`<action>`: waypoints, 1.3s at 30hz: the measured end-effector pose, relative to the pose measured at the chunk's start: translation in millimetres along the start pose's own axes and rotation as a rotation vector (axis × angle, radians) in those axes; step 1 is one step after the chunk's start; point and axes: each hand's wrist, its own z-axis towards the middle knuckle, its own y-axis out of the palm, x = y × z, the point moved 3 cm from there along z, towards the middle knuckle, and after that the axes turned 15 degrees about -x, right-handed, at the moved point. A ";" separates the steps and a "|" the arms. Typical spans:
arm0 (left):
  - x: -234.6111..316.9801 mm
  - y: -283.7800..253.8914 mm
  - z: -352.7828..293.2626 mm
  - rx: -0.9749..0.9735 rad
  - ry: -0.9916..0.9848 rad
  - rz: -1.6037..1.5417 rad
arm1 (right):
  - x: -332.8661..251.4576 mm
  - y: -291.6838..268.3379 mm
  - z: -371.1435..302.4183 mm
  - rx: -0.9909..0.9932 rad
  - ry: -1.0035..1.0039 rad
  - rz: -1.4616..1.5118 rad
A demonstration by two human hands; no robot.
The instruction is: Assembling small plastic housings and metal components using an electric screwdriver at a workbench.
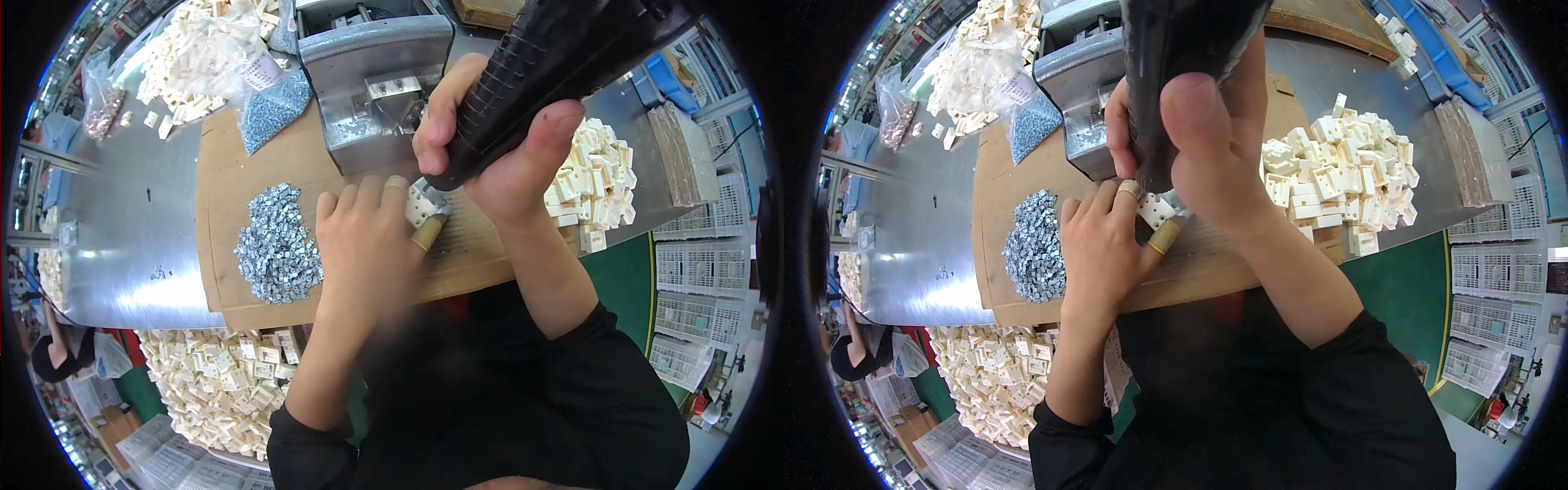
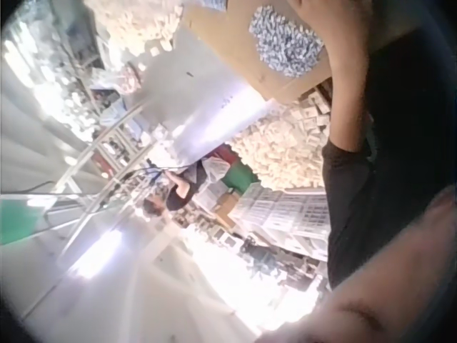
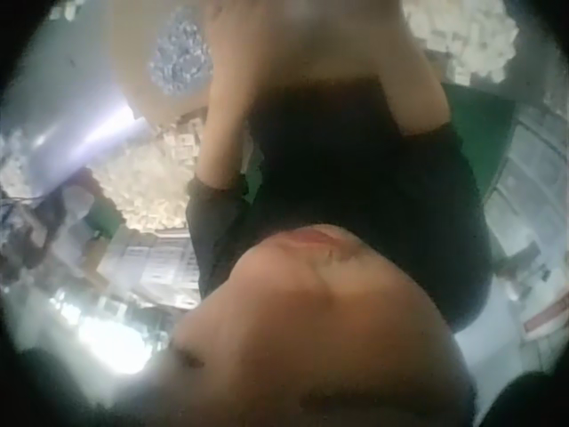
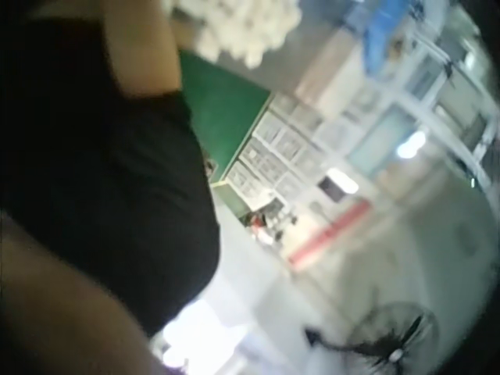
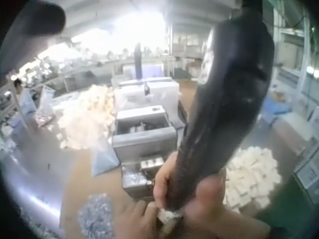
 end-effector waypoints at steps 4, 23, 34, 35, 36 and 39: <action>0.4 -0.2 0.5 -0.009 0.000 -0.053 | 9.1 1.7 -0.5 0.013 0.008 -0.027; -7.2 8.1 -6.4 0.063 -0.061 -0.384 | 6.9 2.4 2.4 0.024 0.025 0.030; -3.6 5.1 -5.3 0.172 -0.109 -0.605 | 1.8 7.4 0.4 0.047 -0.036 0.199; -3.8 4.2 -4.5 0.208 -0.068 -0.535 | 2.9 8.3 -0.2 0.051 -0.023 0.196; -3.5 2.9 -4.0 0.244 -0.027 -0.465 | 3.5 9.0 -0.7 0.055 -0.009 0.193; -4.7 1.7 -3.1 0.238 -0.046 -0.446 | 2.5 10.9 -1.1 0.040 -0.001 0.156</action>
